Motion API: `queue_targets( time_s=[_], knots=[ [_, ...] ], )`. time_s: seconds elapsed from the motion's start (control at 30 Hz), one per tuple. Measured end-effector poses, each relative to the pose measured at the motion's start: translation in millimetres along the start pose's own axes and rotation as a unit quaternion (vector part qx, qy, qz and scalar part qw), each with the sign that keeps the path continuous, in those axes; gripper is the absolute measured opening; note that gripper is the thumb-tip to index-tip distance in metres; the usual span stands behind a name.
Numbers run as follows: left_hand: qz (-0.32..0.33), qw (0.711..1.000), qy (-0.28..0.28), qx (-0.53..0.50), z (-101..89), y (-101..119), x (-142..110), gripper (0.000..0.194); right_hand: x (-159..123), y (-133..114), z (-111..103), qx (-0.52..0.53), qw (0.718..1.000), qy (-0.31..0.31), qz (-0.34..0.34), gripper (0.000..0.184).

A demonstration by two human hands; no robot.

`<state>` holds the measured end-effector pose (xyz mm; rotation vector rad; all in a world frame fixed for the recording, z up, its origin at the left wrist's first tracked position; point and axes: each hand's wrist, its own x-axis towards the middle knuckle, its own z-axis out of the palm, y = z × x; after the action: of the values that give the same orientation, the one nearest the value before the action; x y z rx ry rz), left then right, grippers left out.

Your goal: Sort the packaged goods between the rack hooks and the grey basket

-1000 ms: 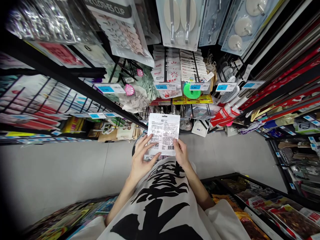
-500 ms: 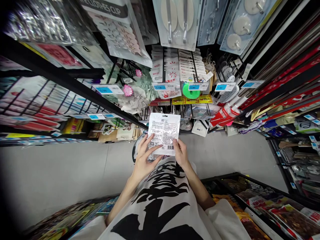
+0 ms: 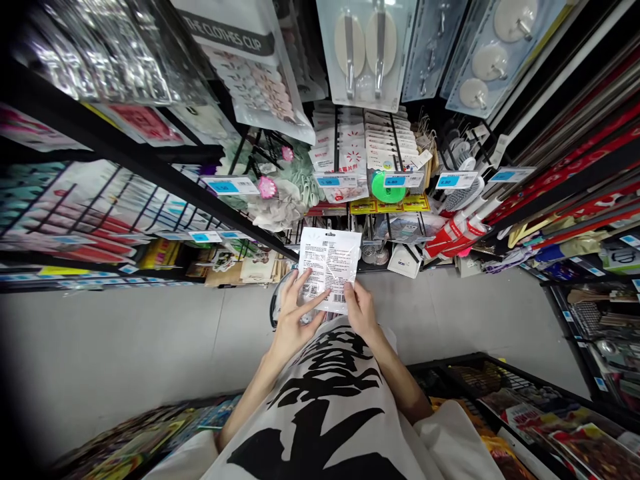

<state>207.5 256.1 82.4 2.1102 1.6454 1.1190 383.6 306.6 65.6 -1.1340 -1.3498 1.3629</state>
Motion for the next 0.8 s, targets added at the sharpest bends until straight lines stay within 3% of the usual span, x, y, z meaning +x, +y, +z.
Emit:
queue_targets(
  time_s=[0.23, 0.8],
  knots=[
    [0.002, 1.0, 0.006, -0.019, -0.1, -0.3, -0.2, 0.032, 0.3, 2.0, 0.6, -0.004, 1.0, 0.004, -0.004, 0.04],
    [0.005, 1.0, 0.012, -0.026, 3.8, 7.1, -2.9, 0.033, -3.6, 5.0, 0.4, 0.056, 0.998, 0.02, 0.03, 0.041]
  ],
)
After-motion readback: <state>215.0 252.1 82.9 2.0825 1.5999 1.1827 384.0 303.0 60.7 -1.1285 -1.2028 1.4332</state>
